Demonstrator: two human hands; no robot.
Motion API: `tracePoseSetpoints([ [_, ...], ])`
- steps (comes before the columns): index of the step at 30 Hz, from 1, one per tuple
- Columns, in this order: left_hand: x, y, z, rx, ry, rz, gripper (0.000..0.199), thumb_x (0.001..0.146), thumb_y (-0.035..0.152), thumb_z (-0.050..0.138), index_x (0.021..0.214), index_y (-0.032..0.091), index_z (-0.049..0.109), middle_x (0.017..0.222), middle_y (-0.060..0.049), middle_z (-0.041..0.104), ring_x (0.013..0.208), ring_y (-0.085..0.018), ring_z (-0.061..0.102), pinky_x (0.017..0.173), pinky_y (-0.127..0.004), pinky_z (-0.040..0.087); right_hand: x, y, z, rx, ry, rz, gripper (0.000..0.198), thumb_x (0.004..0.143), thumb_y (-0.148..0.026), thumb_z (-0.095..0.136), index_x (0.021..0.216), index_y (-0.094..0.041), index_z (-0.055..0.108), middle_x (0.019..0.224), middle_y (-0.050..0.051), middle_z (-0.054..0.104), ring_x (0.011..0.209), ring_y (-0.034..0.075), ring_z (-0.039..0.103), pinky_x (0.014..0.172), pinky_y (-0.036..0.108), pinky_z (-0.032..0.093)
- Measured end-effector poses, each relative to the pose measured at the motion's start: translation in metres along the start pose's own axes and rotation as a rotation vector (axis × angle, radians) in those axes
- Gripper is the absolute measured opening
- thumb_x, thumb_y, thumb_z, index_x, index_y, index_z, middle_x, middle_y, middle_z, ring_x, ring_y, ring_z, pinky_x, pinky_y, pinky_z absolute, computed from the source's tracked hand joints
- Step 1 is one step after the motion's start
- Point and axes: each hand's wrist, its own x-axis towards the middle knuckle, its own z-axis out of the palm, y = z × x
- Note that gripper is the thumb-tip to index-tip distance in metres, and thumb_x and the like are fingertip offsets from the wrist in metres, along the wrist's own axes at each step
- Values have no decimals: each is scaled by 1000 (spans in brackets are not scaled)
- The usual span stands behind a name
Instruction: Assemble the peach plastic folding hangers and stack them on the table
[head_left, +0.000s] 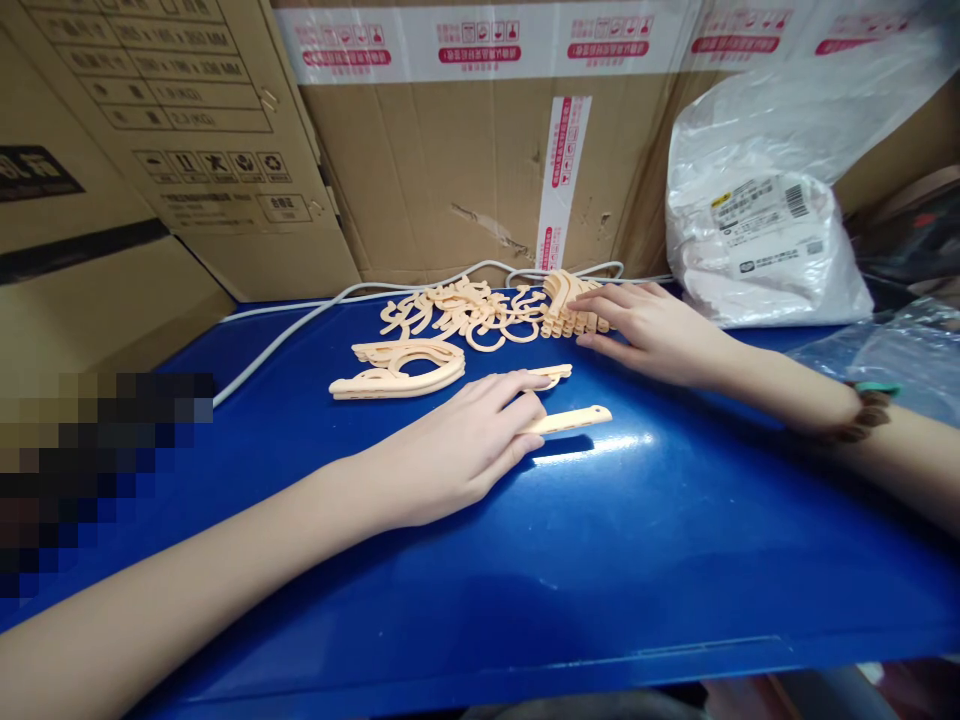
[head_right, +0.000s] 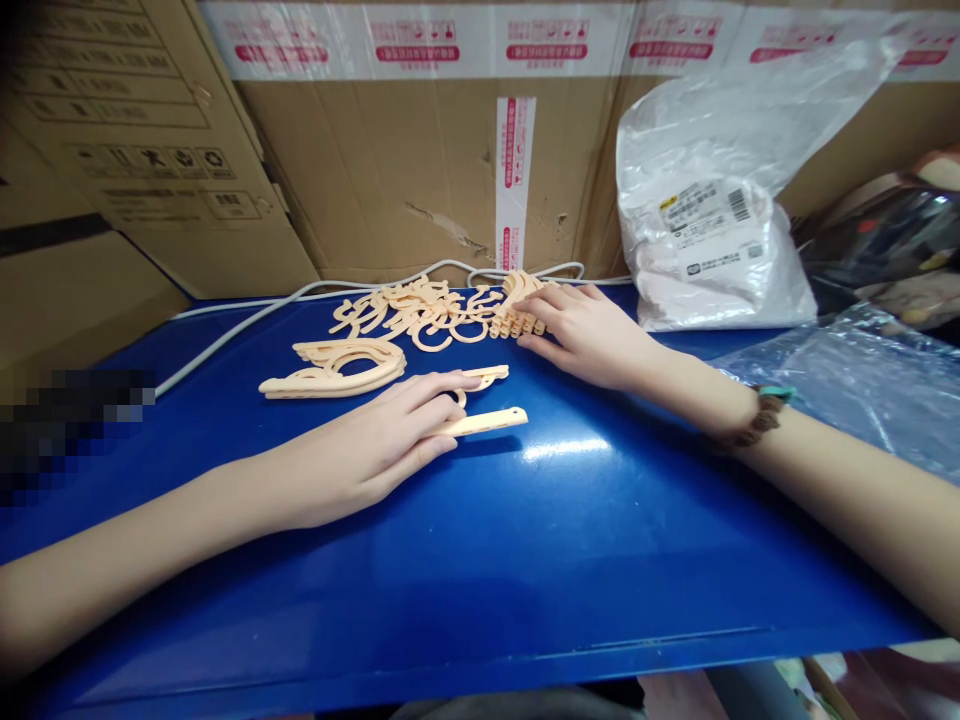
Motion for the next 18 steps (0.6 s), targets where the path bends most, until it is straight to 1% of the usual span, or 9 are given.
tracePoseSetpoints([
  [4, 1, 3, 1, 0, -14, 7, 27, 103, 28, 31, 108, 17, 56, 143, -11, 46, 133, -22, 41, 112, -40, 35, 16, -8, 0, 0, -23, -69, 49, 99, -42, 37, 135, -13, 51, 136, 17, 56, 124, 33, 52, 98, 50, 40],
  [8, 0, 3, 3, -13, 5, 18, 26, 102, 29, 33, 109, 18, 56, 144, -10, 46, 134, -22, 41, 113, -41, 35, 40, -15, 3, -1, -45, -152, 54, 99, -42, 35, 138, -8, 49, 140, 20, 52, 126, 35, 50, 101, 50, 38],
  [12, -1, 1, 4, -61, 19, 20, 25, 102, 29, 35, 111, 20, 57, 147, -8, 43, 134, -22, 41, 113, -43, 35, 69, -22, 8, 71, -37, -217, 52, 99, -41, 36, 142, -13, 45, 144, 18, 49, 126, 33, 51, 101, 51, 38],
  [14, -2, 1, 4, -71, 17, 17, 25, 102, 30, 35, 110, 20, 57, 147, -8, 44, 133, -22, 42, 113, -43, 35, 83, -26, 11, 114, -31, -221, 51, 99, -39, 36, 144, -15, 44, 146, 17, 46, 127, 32, 50, 100, 50, 40],
  [18, -2, 1, 3, -66, 14, 15, 25, 103, 30, 34, 108, 20, 56, 145, -7, 45, 134, -20, 41, 113, -40, 34, 107, -34, 19, 170, -48, -281, 48, 100, -32, 33, 144, -16, 44, 145, 14, 49, 128, 26, 48, 102, 44, 38],
])
